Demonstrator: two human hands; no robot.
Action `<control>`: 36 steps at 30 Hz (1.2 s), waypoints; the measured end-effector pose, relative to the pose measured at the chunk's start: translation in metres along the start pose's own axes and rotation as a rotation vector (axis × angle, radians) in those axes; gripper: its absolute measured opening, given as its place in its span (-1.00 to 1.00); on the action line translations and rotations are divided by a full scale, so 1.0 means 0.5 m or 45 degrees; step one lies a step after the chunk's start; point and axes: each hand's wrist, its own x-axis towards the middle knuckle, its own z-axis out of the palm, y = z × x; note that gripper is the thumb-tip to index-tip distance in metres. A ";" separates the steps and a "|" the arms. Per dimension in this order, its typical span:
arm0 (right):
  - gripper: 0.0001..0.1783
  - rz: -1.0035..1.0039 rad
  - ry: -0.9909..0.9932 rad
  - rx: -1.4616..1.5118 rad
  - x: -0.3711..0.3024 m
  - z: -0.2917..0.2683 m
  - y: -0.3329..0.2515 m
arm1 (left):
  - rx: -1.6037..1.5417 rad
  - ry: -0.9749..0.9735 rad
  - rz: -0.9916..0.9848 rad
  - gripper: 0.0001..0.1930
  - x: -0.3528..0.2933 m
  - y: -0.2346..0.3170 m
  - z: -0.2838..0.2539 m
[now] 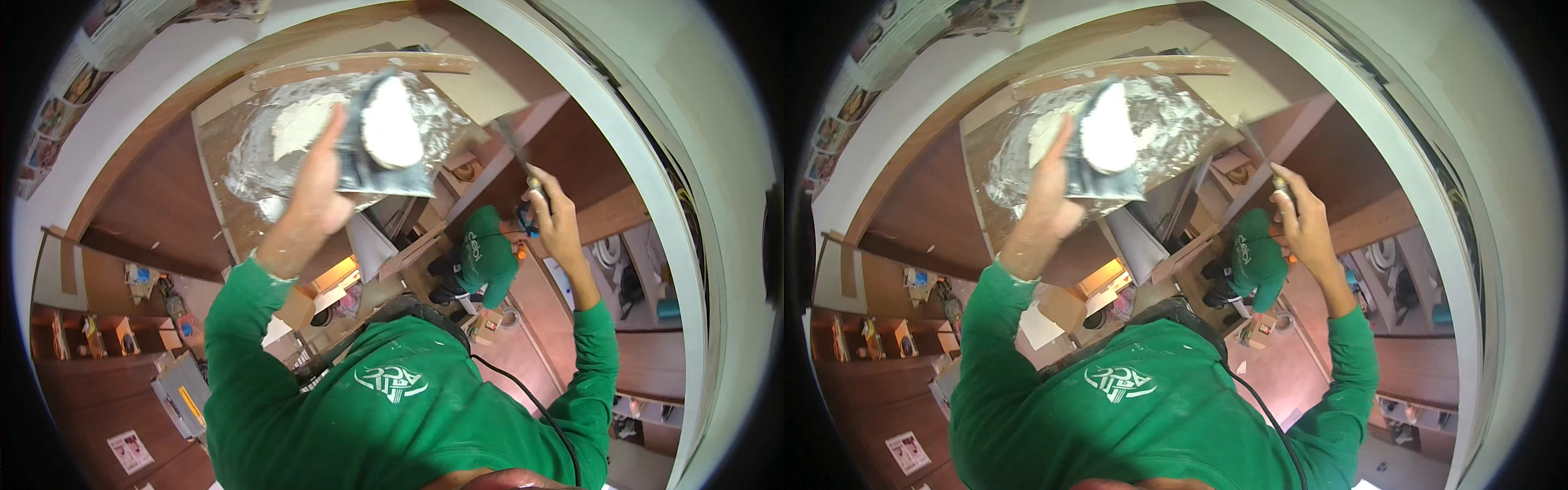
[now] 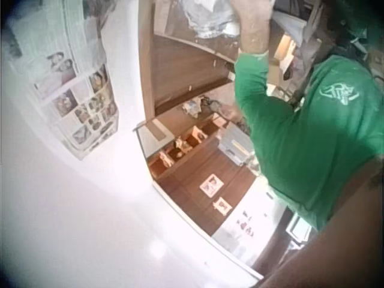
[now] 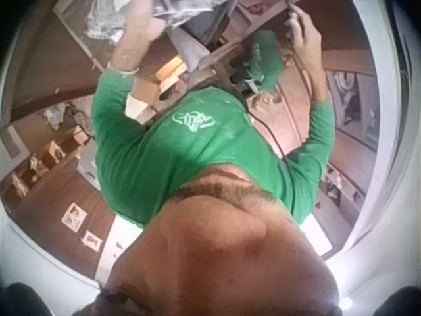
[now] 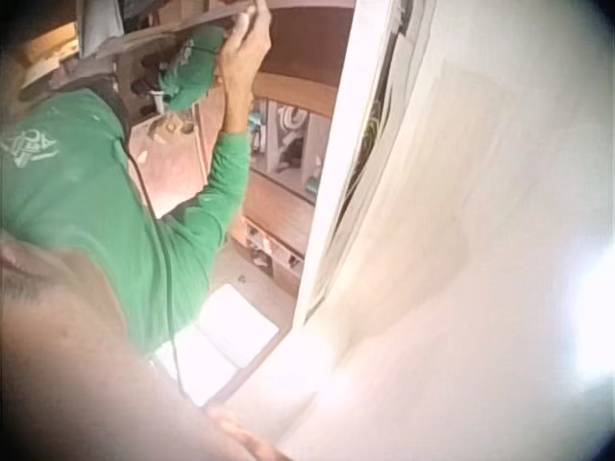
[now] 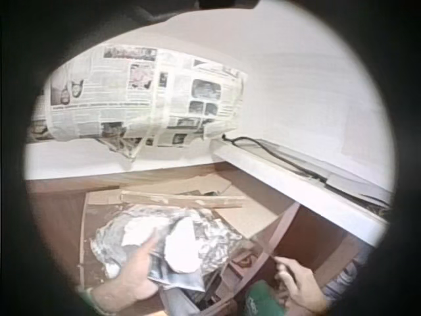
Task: The person applies white plaster to a ceiling using a trowel and a hawk. They repeatedly scoop plaster from the hawk, spread it onto the ceiling surface, and smooth the application. The person also uses a long straight edge to level the plaster and occasionally scrapes excess material back onto the hawk.
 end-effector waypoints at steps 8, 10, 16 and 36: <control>-0.76 0.895 -1.029 0.853 0.223 0.032 -0.007 | 0.302 0.648 0.800 -0.48 -0.066 0.165 -0.386; -0.74 0.880 -1.175 0.542 0.255 0.052 0.014 | 0.437 0.770 0.839 -0.49 -0.084 0.171 -0.422; -0.71 0.908 -1.354 0.330 0.320 0.155 0.039 | 0.384 0.987 0.864 -0.49 -0.083 0.138 -0.484; -0.67 -0.062 -1.658 -0.385 0.732 0.424 -0.204 | 0.664 1.239 1.083 -0.46 -0.051 0.131 -0.470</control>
